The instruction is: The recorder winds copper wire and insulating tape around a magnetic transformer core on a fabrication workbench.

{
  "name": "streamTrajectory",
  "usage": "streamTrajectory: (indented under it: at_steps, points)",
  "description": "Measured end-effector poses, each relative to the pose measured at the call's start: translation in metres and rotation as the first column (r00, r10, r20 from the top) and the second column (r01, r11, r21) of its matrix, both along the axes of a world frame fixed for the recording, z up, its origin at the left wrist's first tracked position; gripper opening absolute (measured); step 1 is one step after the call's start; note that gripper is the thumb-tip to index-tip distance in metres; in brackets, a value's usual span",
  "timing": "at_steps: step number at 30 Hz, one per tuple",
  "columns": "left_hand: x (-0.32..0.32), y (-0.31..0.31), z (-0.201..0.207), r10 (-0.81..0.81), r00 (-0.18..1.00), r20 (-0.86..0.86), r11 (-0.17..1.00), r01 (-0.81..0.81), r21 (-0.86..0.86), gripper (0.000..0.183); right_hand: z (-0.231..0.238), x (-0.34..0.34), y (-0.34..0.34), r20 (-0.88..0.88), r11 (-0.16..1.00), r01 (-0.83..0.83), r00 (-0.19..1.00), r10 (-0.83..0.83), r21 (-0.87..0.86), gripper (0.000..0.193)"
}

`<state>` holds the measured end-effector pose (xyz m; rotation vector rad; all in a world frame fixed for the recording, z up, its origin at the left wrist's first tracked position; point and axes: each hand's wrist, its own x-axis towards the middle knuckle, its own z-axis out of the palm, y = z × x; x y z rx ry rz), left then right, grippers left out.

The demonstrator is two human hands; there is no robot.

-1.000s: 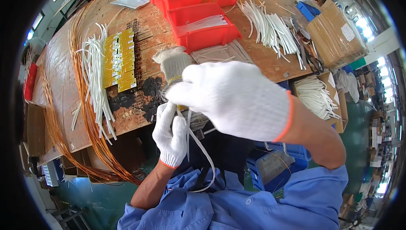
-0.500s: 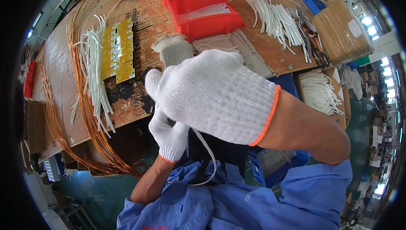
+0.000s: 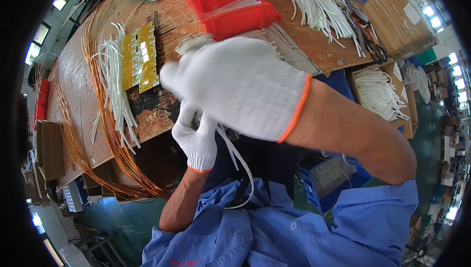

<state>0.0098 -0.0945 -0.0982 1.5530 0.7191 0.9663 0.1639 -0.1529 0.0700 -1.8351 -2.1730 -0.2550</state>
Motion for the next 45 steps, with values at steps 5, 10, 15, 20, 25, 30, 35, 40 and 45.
streamTrajectory:
  at_steps: [5,10,15,20,25,30,35,40,45]
  points:
    - [0.01,-0.004,-0.002,0.006,0.995,0.098,0.997,-0.014,0.081,0.053,-0.064,0.057,-0.069,-0.433,0.913,0.267,0.816,-0.384,-0.308,0.081]
    - [0.012,-0.005,0.002,-0.009,0.995,0.095,0.99,-0.005,0.141,0.051,-0.099,0.016,-0.128,-0.216,0.955,0.28,0.931,-0.296,-0.099,0.019]
    - [0.015,-0.002,-0.007,0.04,0.993,0.109,0.986,-0.057,0.154,0.053,-0.025,-0.05,-0.08,0.318,0.908,0.14,0.948,-0.008,-0.395,0.014]
    - [0.015,-0.008,-0.001,0.073,0.994,0.077,0.991,-0.081,0.107,0.054,-0.011,-0.054,0.034,0.126,0.876,-0.242,0.939,0.319,-0.416,0.024]
    - [0.013,-0.019,-0.026,0.049,0.997,0.057,0.976,-0.06,0.211,0.081,0.003,-0.001,0.128,0.09,0.616,-0.308,0.844,0.528,-0.725,0.018]
    - [0.015,-0.008,-0.024,0.098,0.984,0.151,0.97,-0.128,0.205,0.101,-0.042,0.081,0.092,-0.351,0.787,-0.498,0.856,0.379,-0.364,0.012]
    - [0.015,0.003,-0.022,-0.004,0.98,0.199,0.956,-0.055,0.289,0.075,-0.058,0.073,0.019,-0.399,0.975,-0.123,0.916,0.039,-0.187,0.013]
    - [0.018,0.002,-0.011,0.014,0.991,0.136,0.965,-0.049,0.258,0.058,-0.045,0.03,-0.042,0.224,0.979,0.036,0.974,0.01,-0.202,0.014]
    - [0.023,0.004,-0.013,-0.035,0.984,0.172,0.96,-0.015,0.281,0.053,-0.013,-0.034,-0.059,0.322,0.93,0.073,0.946,0.05,-0.36,0.018]
